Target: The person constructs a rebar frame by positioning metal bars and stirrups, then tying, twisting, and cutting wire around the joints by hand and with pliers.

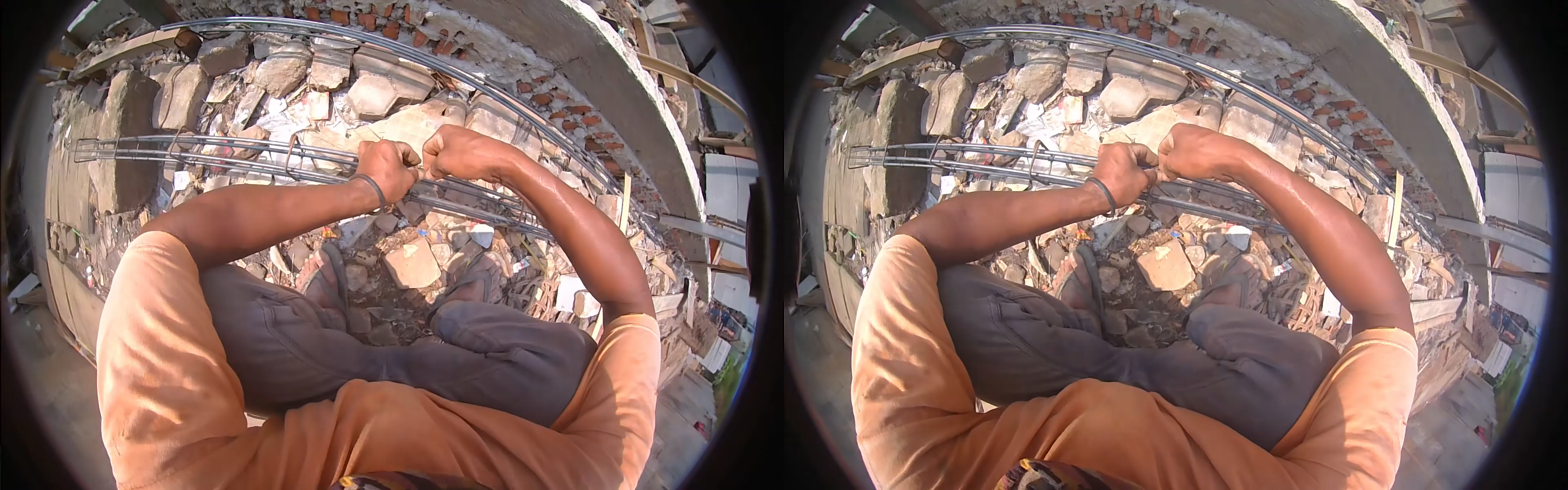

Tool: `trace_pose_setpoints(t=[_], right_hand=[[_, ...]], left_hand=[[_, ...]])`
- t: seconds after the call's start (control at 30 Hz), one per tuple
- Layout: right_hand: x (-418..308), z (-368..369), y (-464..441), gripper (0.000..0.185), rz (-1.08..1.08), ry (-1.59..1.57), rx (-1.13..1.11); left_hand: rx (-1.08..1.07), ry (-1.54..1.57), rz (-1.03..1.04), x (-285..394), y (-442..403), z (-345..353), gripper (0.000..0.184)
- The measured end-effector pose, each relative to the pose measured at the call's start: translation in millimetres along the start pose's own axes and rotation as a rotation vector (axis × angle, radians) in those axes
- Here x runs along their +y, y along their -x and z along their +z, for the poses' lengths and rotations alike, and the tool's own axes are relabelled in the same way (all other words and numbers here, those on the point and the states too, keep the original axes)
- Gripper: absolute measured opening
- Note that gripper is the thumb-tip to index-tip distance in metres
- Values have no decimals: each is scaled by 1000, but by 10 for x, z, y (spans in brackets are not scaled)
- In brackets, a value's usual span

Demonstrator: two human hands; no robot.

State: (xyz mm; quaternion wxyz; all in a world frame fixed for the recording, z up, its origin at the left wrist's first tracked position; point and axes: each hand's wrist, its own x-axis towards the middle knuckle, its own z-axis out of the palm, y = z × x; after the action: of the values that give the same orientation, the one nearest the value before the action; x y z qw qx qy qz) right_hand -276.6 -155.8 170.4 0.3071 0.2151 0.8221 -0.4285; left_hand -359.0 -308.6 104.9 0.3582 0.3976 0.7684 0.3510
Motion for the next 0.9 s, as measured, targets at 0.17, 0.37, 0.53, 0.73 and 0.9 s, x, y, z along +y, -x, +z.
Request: trace_pose_setpoints(t=[0.17, 0.37, 0.53, 0.73, 0.9], right_hand=[[36, 30, 90, 8, 29, -230, 35], [148, -239, 447, 32, -82, -7, 183], [692, -393, 1769, 35, 39, 235, 677], [2362, 1431, 3304, 21, 732, -792, 1338], [3004, 3084, 2922, 24, 896, -485, 1108]], left_hand=[[-97, -31, 4, 62, -38, -71, 23], [-445, 71, 28, -39, -223, -330, 20], [-564, 247, -56, -138, -331, -373, 25], [-588, 259, -107, -28, -388, -389, 26], [-581, 235, -165, -38, -421, -417, 22]])
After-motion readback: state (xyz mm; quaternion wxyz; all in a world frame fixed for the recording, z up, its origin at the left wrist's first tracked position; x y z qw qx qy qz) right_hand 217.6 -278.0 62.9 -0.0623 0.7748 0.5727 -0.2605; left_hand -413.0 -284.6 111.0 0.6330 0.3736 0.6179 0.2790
